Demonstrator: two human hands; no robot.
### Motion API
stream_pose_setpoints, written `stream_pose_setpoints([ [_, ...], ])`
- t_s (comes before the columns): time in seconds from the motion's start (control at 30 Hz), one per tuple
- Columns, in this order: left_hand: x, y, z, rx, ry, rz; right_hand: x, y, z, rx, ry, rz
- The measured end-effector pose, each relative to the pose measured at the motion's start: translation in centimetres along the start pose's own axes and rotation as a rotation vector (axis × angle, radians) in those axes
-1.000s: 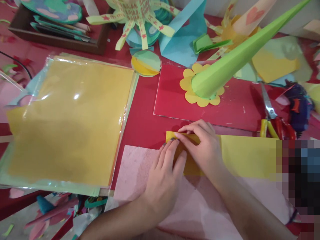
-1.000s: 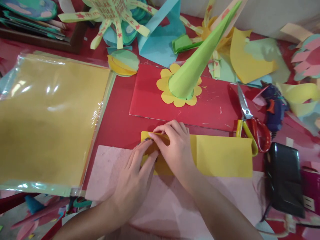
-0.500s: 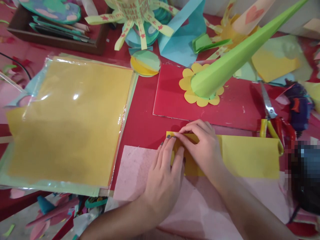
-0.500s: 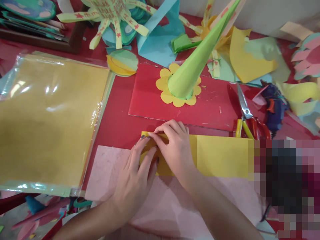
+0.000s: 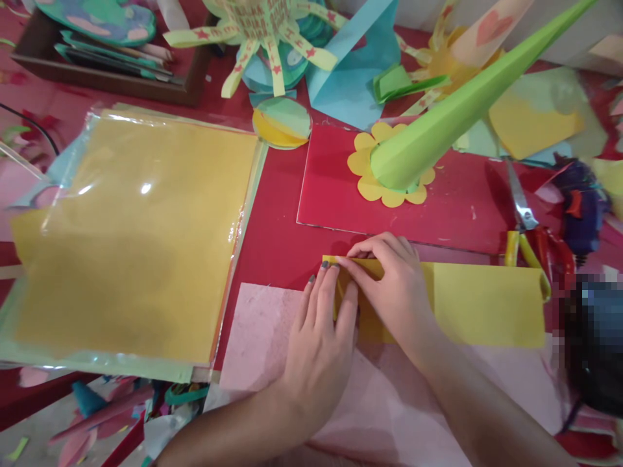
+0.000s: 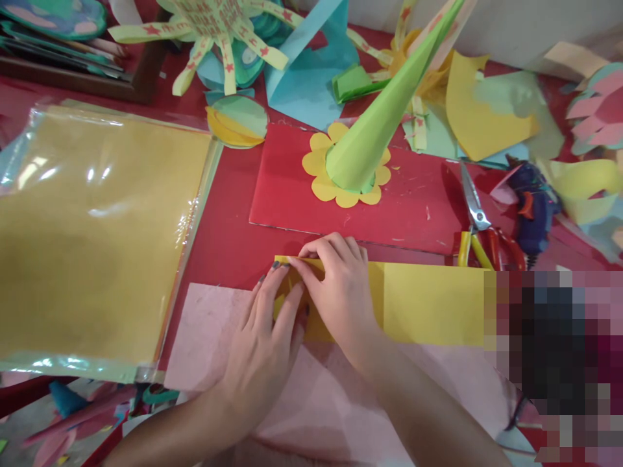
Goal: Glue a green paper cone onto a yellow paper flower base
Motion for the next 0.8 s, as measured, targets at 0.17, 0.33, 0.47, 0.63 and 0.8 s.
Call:
stream_pose_setpoints([
  [0.17,-0.46,0.16,0.48,0.015,-0.097,-0.036,-0.42,0.28,0.12,-0.003,0.023,0.027],
  [0.33,-0.63,0.25,0.46,0.009,-0.133,-0.050,-0.84,0.35,0.26,0.033,0.044,0.052],
  [0.47,-0.49,0.27,0.38,0.005,-0.112,-0.101,-0.83,0.23,0.29,0.038,0.037,0.059],
  [0.63,-0.41,0.33,0.40,0.013,-0.106,-0.134,-0.89,0.20,0.40,0.045,0.034,0.062],
  [0.8,0.30,0.96,0.03,0.020,-0.131,-0.168,-1.04,0.24,0.54,0.054,0.029,0.073],
])
Point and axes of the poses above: each hand's wrist, its own y-axis away from the middle knuckle, its own x-axis out of the back of the hand, z = x × y, the point moved 1 cm from there along -y, towards the middle knuckle, and after that the axes turned 8 degrees about y, right-handed, at the moved point
